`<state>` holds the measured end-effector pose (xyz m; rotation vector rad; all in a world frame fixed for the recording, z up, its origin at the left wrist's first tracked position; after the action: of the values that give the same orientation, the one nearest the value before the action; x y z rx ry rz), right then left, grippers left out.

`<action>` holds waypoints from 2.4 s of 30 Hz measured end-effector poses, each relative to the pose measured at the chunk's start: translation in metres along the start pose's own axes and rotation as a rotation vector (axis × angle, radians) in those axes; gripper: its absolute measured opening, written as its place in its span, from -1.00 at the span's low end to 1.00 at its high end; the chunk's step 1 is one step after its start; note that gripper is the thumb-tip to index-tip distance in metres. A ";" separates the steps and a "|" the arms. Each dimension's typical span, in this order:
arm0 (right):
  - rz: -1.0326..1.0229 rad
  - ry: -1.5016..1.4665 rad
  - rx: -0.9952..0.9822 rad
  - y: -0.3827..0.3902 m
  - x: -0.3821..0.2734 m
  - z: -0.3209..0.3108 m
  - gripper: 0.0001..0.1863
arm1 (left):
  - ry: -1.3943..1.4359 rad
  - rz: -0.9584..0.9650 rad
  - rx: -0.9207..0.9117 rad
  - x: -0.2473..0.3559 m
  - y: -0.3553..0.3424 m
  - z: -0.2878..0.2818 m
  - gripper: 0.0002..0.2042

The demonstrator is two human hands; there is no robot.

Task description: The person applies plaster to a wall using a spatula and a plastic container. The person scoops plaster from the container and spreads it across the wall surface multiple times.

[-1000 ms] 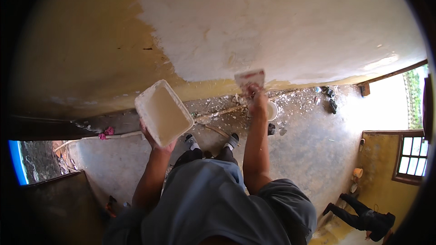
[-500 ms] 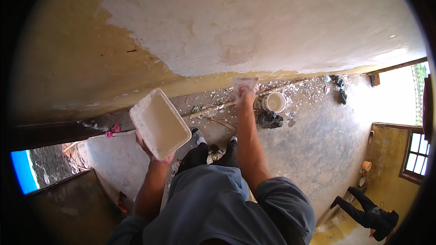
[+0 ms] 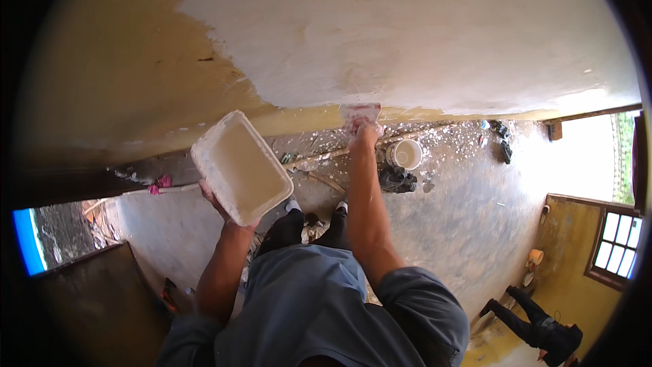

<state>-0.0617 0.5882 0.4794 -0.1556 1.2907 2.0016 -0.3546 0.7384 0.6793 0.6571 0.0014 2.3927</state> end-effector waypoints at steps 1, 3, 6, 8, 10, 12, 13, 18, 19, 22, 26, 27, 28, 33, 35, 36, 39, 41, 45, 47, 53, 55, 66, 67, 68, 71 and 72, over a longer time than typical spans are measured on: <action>0.096 -0.058 0.043 -0.024 -0.002 -0.006 -0.78 | -0.006 -0.021 -0.025 -0.004 -0.004 0.003 -0.07; 0.078 -0.022 -0.037 0.017 -0.007 0.049 -0.80 | -0.007 0.023 0.030 0.003 0.007 -0.008 -0.09; -0.058 0.090 -0.064 0.110 -0.028 0.135 -0.77 | 0.003 0.042 0.046 0.006 0.010 0.004 -0.16; -0.189 0.083 -0.212 0.183 -0.046 0.160 -0.72 | 0.003 0.026 -0.008 0.006 0.014 0.008 -0.23; -0.274 0.152 -0.327 0.208 -0.050 0.160 -0.67 | 0.074 0.005 -0.024 0.006 0.014 0.005 -0.24; -0.176 0.114 -0.291 0.183 -0.029 0.118 -0.67 | 0.085 0.025 0.022 0.009 0.017 0.001 -0.25; -0.128 0.094 -0.274 0.155 -0.017 0.092 -0.66 | 0.059 0.047 0.074 0.009 0.021 0.001 -0.27; -0.115 0.087 -0.036 -0.018 0.007 -0.003 -0.70 | -0.006 -0.017 0.112 0.007 0.010 -0.003 -0.31; -0.085 0.107 -0.069 -0.022 0.005 0.002 -0.69 | -0.033 -0.019 0.137 0.008 0.012 -0.004 -0.31; 0.016 0.057 -0.097 0.015 0.012 0.056 -0.58 | -0.043 0.006 0.154 0.014 0.016 -0.013 -0.31; -0.184 0.104 -0.283 0.152 0.006 0.125 -0.69 | 0.039 0.004 0.099 0.011 0.020 -0.016 -0.32; -0.204 0.064 -0.266 0.184 -0.005 0.124 -0.69 | 0.034 0.015 0.101 0.011 0.019 -0.014 -0.31; -0.227 0.023 -0.253 0.211 -0.016 0.123 -0.69 | 0.031 0.027 0.099 0.011 0.018 -0.012 -0.31; -0.209 0.009 -0.062 0.109 -0.058 0.035 -0.66 | 0.096 -0.028 0.040 0.007 0.015 -0.003 -0.32; -0.234 0.010 0.023 0.083 -0.093 0.043 -0.68 | 0.094 -0.077 0.041 0.005 0.011 0.004 -0.34; -0.283 0.000 0.068 0.099 -0.110 0.066 -0.68 | 0.090 -0.085 0.040 0.007 0.011 0.007 -0.35; -0.418 0.177 -0.113 0.183 -0.129 0.155 -0.75 | 0.074 -0.100 0.014 0.012 0.010 0.017 -0.40; -0.570 0.303 -0.110 0.218 -0.113 0.192 -0.74 | 0.071 -0.116 -0.017 0.010 0.005 0.021 -0.42; -1.064 0.722 -0.148 0.295 -0.089 0.195 -0.81 | 0.056 -0.114 -0.006 0.016 0.005 0.021 -0.39; -1.161 0.661 0.031 0.288 -0.085 0.179 -0.81 | 0.027 -0.077 0.004 0.017 0.005 0.035 -0.40; -1.829 1.247 0.293 0.169 -0.034 0.181 -0.76 | 0.081 -0.164 -0.065 0.014 0.001 0.022 -0.42; -1.595 1.203 -0.070 0.176 -0.012 0.158 -0.72 | 0.045 -0.057 -0.004 0.020 0.002 0.032 -0.40; -0.899 0.448 0.016 0.225 -0.113 0.199 -0.70 | 0.027 -0.156 0.001 0.005 -0.002 0.024 -0.40; -1.144 0.674 0.098 0.235 -0.093 0.216 -0.60 | 0.031 -0.163 -0.003 0.002 -0.003 0.025 -0.40; -1.386 0.834 0.203 0.244 -0.070 0.233 -0.49 | 0.034 -0.174 -0.003 -0.002 -0.004 0.024 -0.41; -1.059 0.888 -0.233 0.335 -0.038 0.254 -0.61 | 0.058 -0.174 -0.001 -0.005 -0.007 0.026 -0.41; -1.058 0.901 -0.337 0.344 -0.041 0.249 -0.66 | 0.062 -0.167 -0.001 -0.006 -0.007 0.028 -0.42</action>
<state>-0.1822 0.6973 0.8740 -1.6609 0.9496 1.1492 -0.3333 0.7359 0.7002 0.5594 0.0779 2.2506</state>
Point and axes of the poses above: each hand's wrist, its own y-axis away from the middle knuckle, its own z-axis out of the palm, x = y × z, the point moved 3 cm from there along -y, towards the middle knuckle, and after that the axes turned 12 degrees about z, right-handed, at the moved point
